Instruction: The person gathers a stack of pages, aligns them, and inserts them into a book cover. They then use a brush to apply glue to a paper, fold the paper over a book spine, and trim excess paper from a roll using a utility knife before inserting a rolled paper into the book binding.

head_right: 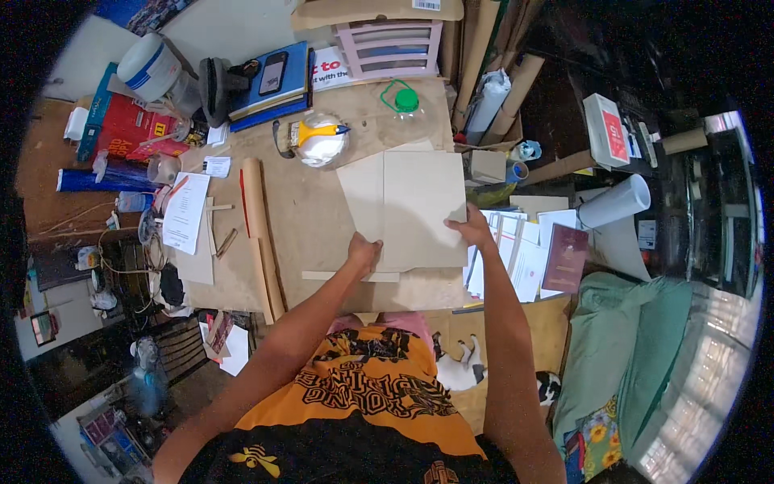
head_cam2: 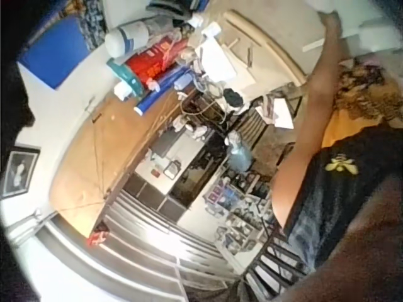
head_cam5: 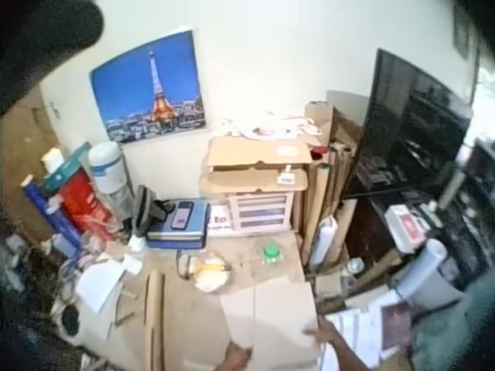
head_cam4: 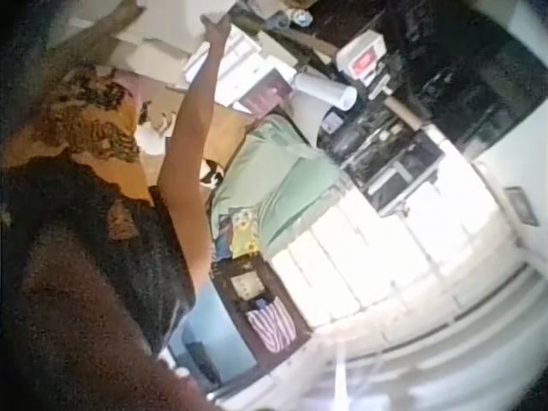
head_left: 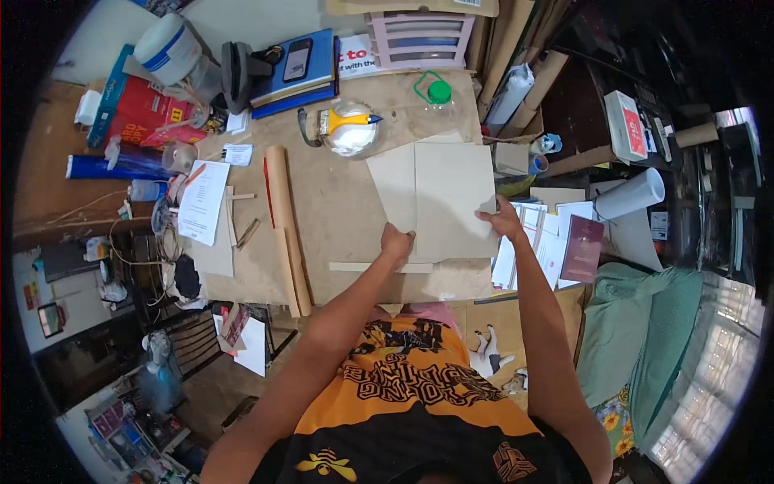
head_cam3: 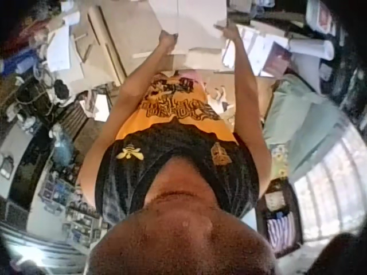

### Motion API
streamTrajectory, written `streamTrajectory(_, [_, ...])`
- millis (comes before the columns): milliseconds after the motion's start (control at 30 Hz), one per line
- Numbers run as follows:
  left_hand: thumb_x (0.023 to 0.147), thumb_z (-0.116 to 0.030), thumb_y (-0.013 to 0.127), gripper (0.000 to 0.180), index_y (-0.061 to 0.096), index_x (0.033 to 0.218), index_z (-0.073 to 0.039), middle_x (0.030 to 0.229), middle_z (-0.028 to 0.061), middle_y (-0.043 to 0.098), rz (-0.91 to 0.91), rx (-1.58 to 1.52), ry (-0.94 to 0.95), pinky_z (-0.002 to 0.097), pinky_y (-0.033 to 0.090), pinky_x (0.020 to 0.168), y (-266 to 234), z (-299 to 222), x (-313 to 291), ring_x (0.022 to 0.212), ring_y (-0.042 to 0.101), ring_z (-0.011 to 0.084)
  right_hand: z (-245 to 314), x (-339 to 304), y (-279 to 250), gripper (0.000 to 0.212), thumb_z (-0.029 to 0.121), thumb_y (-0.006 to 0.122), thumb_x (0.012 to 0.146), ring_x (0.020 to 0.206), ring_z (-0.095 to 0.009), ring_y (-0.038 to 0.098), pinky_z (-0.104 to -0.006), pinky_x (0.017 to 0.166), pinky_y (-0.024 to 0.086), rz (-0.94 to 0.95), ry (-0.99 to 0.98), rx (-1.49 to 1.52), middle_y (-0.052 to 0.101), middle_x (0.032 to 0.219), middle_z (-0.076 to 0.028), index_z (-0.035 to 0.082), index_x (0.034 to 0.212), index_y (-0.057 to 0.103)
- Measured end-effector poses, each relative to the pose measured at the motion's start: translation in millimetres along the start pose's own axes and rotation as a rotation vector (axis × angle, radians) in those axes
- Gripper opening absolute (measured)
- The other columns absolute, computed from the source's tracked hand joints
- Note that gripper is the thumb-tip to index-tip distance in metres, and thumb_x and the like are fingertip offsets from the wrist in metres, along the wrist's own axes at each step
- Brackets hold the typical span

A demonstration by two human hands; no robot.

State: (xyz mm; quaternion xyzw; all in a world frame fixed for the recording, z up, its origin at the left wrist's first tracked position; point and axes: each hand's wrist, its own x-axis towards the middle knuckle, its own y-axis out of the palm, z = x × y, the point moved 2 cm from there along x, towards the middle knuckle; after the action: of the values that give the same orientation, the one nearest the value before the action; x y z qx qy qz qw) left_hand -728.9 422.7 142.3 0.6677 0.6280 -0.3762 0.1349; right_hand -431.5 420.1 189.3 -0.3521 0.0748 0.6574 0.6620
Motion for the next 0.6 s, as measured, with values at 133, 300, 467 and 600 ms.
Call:
streamTrajectory(133, [0.077, -0.002, 0.065, 0.038, 0.045, 0.109, 0.006, 0.104, 0.0175, 0.058, 0.091, -0.343, -0.006, 0.0363, 0.047, 0.082, -0.9, -9.3, -15.6, 0.096, 0.057, 0.0266, -0.4, 9.7, -5.4, 0.048, 0.015, 0.073, 0.072, 0.091, -0.022, 0.063, -0.0318, 0.079, 0.049, -0.141, -0.138, 0.043, 0.065, 0.103, -0.014, -0.004, 0.112, 0.055])
streamTrajectory(300, [0.080, -0.005, 0.061, 0.038, 0.047, 0.114, 0.003, 0.108, 0.0147, 0.059, 0.111, -0.516, 0.066, 0.0335, 0.045, 0.085, -8.5, -9.7, -39.1, 0.095, 0.057, 0.0240, -2.6, -17.7, -5.2, 0.048, -0.002, 0.060, 0.076, 0.093, -0.019, 0.060, -0.0301, 0.081, 0.049, 0.005, -0.065, 0.300, 0.063, 0.101, -0.012, 0.000, 0.122, 0.046])
streamTrajectory(467, [0.091, -0.025, 0.053, 0.029, 0.058, 0.100, 0.002, 0.093, 0.0158, 0.064, -0.041, -0.239, 0.077, 0.0344, 0.045, 0.078, -5.1, 11.9, -30.8, 0.086, 0.058, 0.0199, 0.9, -68.0, 4.6, 0.054, -0.009, 0.056, 0.074, 0.094, -0.017, 0.059, -0.0289, 0.075, 0.049, -0.081, -0.091, 0.484, 0.061, 0.104, -0.008, 0.007, 0.123, 0.043])
streamTrajectory(600, [0.092, -0.031, 0.051, 0.032, 0.058, 0.095, 0.000, 0.085, 0.0150, 0.063, -0.059, -0.144, 0.266, 0.0370, 0.046, 0.073, -17.0, 30.4, -22.9, 0.079, 0.058, 0.0213, 15.9, -110.8, 4.5, 0.055, -0.005, 0.053, 0.075, 0.083, -0.014, 0.057, -0.0249, 0.071, 0.047, -0.162, -0.240, 0.572, 0.060, 0.096, -0.005, 0.007, 0.127, 0.041])
